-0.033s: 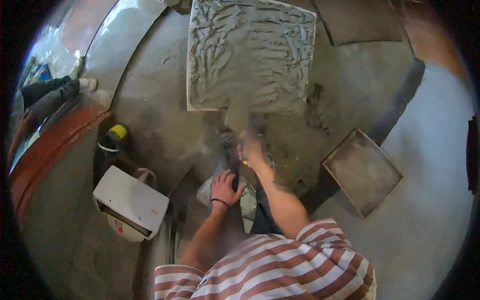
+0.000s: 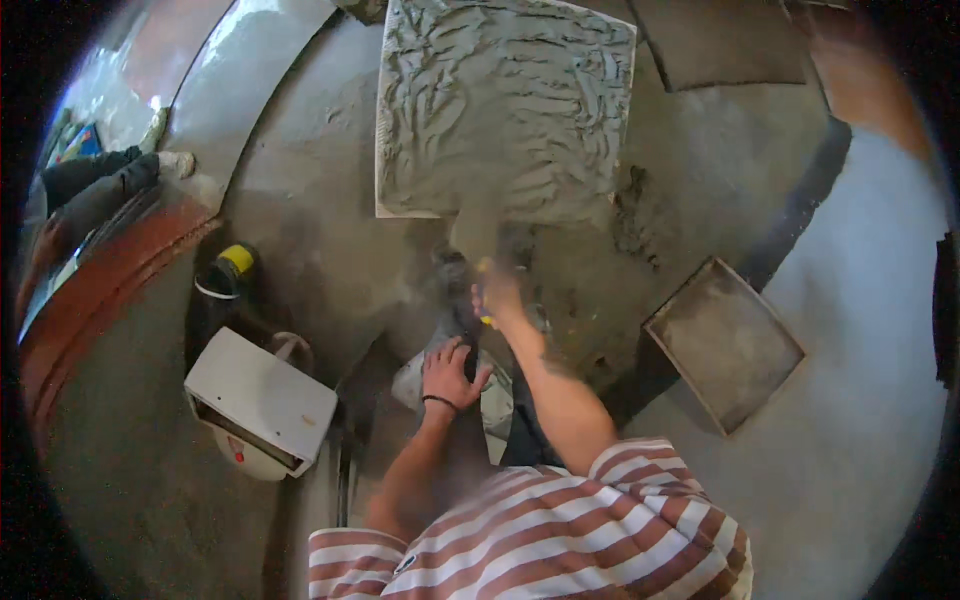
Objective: The person spreads mortar across the surface of a large tile using a trowel, creating a series of ridges, before lifting the tile up.
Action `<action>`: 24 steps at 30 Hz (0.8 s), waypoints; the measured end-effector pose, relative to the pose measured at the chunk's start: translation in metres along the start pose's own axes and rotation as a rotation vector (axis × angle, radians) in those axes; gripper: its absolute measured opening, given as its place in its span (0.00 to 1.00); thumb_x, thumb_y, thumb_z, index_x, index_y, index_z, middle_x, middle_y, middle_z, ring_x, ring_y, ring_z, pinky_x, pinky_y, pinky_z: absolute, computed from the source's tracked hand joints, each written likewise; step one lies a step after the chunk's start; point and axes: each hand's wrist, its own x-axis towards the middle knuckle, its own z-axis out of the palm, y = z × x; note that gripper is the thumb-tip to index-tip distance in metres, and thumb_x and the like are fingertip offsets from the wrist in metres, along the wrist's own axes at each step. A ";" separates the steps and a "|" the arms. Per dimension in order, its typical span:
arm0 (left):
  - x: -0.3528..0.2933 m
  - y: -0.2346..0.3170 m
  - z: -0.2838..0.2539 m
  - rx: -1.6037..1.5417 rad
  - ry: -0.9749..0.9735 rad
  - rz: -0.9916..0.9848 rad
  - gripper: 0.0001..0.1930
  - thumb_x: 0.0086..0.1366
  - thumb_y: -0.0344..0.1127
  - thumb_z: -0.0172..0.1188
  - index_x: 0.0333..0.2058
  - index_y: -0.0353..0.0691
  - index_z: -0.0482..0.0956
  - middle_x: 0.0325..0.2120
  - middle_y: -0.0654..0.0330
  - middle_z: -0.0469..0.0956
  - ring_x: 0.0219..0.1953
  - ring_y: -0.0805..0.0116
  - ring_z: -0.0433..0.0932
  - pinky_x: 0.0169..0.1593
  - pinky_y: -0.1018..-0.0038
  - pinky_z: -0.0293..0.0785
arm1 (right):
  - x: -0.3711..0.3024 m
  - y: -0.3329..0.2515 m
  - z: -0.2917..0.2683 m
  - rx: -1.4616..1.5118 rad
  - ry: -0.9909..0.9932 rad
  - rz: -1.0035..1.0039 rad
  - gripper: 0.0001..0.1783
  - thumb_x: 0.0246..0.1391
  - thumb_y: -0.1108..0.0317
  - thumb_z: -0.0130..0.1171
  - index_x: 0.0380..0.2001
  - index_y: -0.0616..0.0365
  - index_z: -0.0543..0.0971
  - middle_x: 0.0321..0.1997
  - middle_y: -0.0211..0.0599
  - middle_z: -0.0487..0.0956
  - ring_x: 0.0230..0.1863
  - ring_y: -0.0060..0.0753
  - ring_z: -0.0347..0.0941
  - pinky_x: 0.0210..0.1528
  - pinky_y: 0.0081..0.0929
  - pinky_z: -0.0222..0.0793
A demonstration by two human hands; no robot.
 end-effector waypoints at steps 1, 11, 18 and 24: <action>0.001 0.002 0.001 -0.015 0.009 0.008 0.27 0.52 0.56 0.61 0.43 0.41 0.74 0.52 0.55 0.68 0.53 0.52 0.65 0.57 0.56 0.58 | 0.009 0.006 0.003 0.009 -0.017 0.078 0.19 0.60 0.47 0.45 0.34 0.53 0.69 0.17 0.33 0.71 0.11 0.27 0.64 0.11 0.27 0.61; -0.005 -0.014 0.001 -0.046 0.091 0.010 0.28 0.52 0.56 0.61 0.43 0.40 0.75 0.51 0.54 0.69 0.51 0.50 0.66 0.57 0.57 0.60 | 0.012 -0.036 0.001 0.146 0.044 -0.053 0.17 0.61 0.48 0.44 0.37 0.51 0.66 0.17 0.33 0.70 0.11 0.28 0.64 0.12 0.28 0.62; -0.013 -0.023 -0.003 -0.042 0.025 -0.077 0.30 0.53 0.57 0.60 0.45 0.38 0.74 0.51 0.52 0.69 0.53 0.49 0.66 0.57 0.56 0.61 | 0.008 -0.047 0.037 -0.100 -0.148 0.049 0.20 0.60 0.46 0.44 0.32 0.52 0.65 0.17 0.32 0.70 0.11 0.27 0.63 0.12 0.29 0.61; 0.009 0.001 0.005 0.094 -0.006 0.029 0.29 0.55 0.58 0.58 0.45 0.39 0.75 0.51 0.52 0.69 0.52 0.48 0.67 0.57 0.57 0.61 | 0.029 -0.061 0.028 0.126 -0.060 0.131 0.20 0.59 0.45 0.46 0.31 0.52 0.69 0.17 0.32 0.71 0.11 0.25 0.64 0.11 0.25 0.60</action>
